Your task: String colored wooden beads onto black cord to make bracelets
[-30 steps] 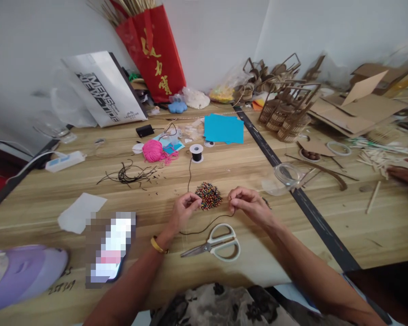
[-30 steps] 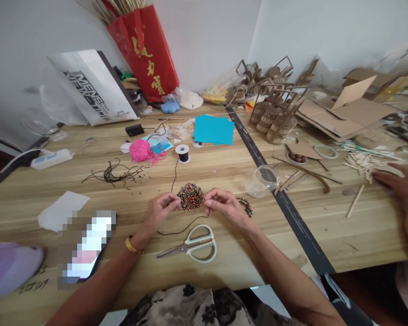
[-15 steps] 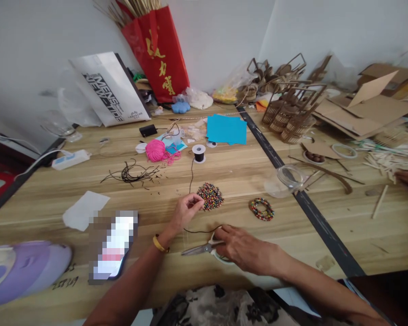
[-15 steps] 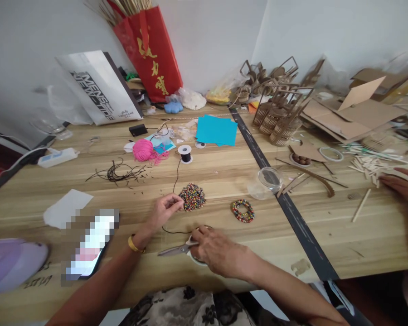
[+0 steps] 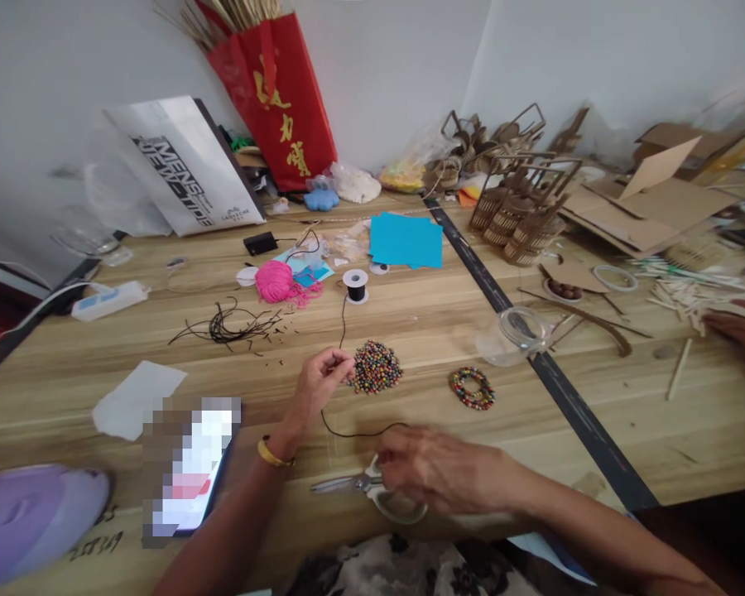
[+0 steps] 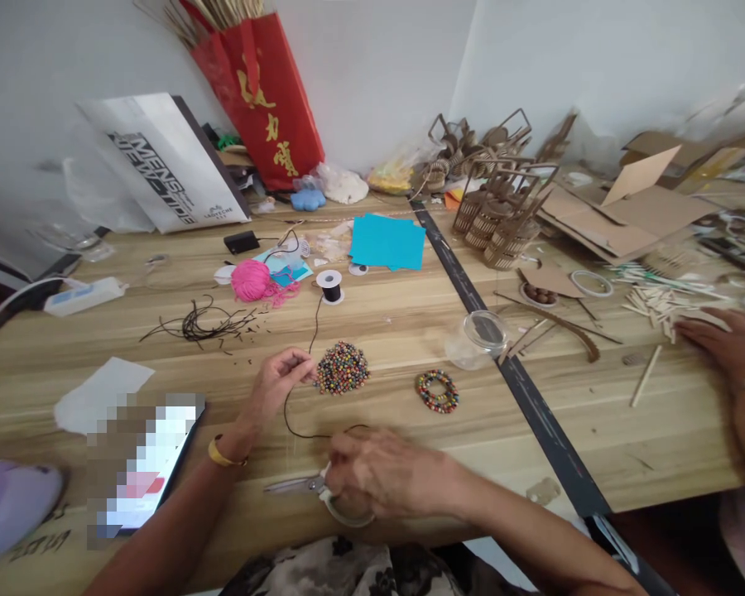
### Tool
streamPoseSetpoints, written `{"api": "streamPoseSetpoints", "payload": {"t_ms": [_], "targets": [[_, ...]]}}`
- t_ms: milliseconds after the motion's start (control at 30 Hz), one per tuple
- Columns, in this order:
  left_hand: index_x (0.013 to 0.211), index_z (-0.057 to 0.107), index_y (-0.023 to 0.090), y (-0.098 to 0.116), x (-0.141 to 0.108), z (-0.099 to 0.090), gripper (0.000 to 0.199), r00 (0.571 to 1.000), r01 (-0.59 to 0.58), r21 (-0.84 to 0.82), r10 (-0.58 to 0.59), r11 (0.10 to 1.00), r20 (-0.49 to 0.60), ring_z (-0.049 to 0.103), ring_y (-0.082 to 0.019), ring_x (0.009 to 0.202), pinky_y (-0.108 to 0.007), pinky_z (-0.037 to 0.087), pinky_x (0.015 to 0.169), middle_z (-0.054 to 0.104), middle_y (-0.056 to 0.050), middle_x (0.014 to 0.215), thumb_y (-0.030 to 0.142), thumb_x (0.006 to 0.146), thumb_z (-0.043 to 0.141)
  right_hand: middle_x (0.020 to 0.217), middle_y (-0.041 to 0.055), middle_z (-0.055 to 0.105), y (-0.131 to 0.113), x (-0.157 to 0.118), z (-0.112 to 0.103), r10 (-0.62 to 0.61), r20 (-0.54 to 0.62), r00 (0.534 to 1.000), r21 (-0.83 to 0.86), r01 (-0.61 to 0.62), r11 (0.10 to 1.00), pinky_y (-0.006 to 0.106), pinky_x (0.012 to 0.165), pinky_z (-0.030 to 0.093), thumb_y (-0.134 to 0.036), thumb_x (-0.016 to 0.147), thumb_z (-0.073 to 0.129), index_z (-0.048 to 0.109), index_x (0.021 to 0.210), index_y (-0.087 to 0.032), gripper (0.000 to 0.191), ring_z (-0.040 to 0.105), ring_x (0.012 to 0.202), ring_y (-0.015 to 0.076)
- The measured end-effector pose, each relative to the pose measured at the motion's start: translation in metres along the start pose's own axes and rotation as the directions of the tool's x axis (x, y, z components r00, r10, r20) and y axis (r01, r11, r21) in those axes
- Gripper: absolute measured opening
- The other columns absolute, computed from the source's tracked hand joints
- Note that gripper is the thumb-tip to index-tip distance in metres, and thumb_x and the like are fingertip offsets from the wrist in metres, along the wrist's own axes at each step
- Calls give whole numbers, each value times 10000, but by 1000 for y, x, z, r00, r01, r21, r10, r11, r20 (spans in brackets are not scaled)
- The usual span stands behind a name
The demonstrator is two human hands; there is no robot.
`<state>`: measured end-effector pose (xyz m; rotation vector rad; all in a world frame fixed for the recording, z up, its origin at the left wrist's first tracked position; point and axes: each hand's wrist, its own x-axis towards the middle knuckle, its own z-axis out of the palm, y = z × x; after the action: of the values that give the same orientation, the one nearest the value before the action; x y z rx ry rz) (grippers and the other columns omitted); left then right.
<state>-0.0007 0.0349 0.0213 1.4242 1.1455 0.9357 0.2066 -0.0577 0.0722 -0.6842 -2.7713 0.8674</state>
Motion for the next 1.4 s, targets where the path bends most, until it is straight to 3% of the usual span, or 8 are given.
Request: {"api": "streamPoseSetpoints", "payload": {"t_ms": [133, 267, 333, 400, 600, 900, 1033, 1400], "targets": [[719, 597, 138, 4, 3, -4, 177, 999, -36, 40, 35, 999, 31, 555, -103, 612, -204, 448, 596, 608, -3, 657, 309, 755, 619, 829, 56, 596, 18, -7, -30, 145, -308, 940, 324, -39, 945, 242, 674, 440, -199, 926, 482, 637, 870, -139, 175, 563, 760, 130], [737, 602, 140, 5, 6, -5, 176, 996, -39, 90, 32, 995, 81, 560, -109, 613, -210, 445, 598, 617, -7, 664, 314, 763, 608, 748, 25, 594, 27, -14, -51, 346, -604, 718, 549, 60, 834, 252, 602, 442, -212, 829, 636, 634, 843, -158, 56, 554, 682, 126], [734, 612, 144, 6, 9, -3, 159, 993, -62, 139, 47, 988, 108, 563, -117, 620, -213, 440, 598, 625, -13, 668, 299, 765, 598, 698, 9, 579, 31, -16, -53, 424, -660, 620, 621, 133, 772, 247, 530, 427, -231, 791, 678, 640, 862, -177, 97, 535, 607, 120], [722, 624, 150, 5, 11, 1, 133, 990, -89, 216, 63, 972, 125, 561, -123, 617, -218, 432, 592, 631, -18, 671, 272, 762, 590, 656, -3, 570, 38, -15, -49, 494, -659, 568, 678, 164, 716, 245, 492, 409, -263, 768, 701, 645, 868, -193, 134, 520, 556, 116], [765, 660, 182, -1, 13, 16, 88, 963, -242, 488, 145, 839, 227, 581, -153, 692, -254, 430, 663, 662, -27, 744, 186, 778, 572, 627, -14, 561, 67, 4, -14, 619, -463, 634, 811, 22, 585, 230, 525, 398, -354, 745, 698, 623, 761, -156, 213, 485, 549, 95], [795, 661, 149, -2, 13, 20, 89, 898, -434, 678, 227, 594, 377, 551, -219, 846, -341, 421, 787, 637, -75, 833, 133, 811, 575, 576, -50, 444, 87, 13, 26, 701, -440, 560, 832, -38, 553, 196, 438, 262, -406, 820, 599, 556, 794, -157, 254, 359, 479, 69], [813, 661, 157, -10, 12, 25, 74, 878, -477, 667, 278, 572, 390, 537, -218, 872, -353, 417, 819, 623, -69, 853, 184, 817, 592, 627, -33, 468, 89, 14, 31, 688, -466, 557, 793, -84, 604, 197, 486, 307, -417, 819, 592, 567, 789, -148, 272, 400, 542, 80], [824, 664, 175, -12, 13, 34, 164, 864, -503, 686, 288, 526, 412, 510, -215, 877, -368, 410, 832, 597, -67, 858, 206, 870, 509, 563, -65, 409, 93, 16, 39, 741, -378, 554, 846, -118, 520, 175, 391, 272, -461, 810, 576, 530, 803, -163, 301, 344, 436, 59]]}}
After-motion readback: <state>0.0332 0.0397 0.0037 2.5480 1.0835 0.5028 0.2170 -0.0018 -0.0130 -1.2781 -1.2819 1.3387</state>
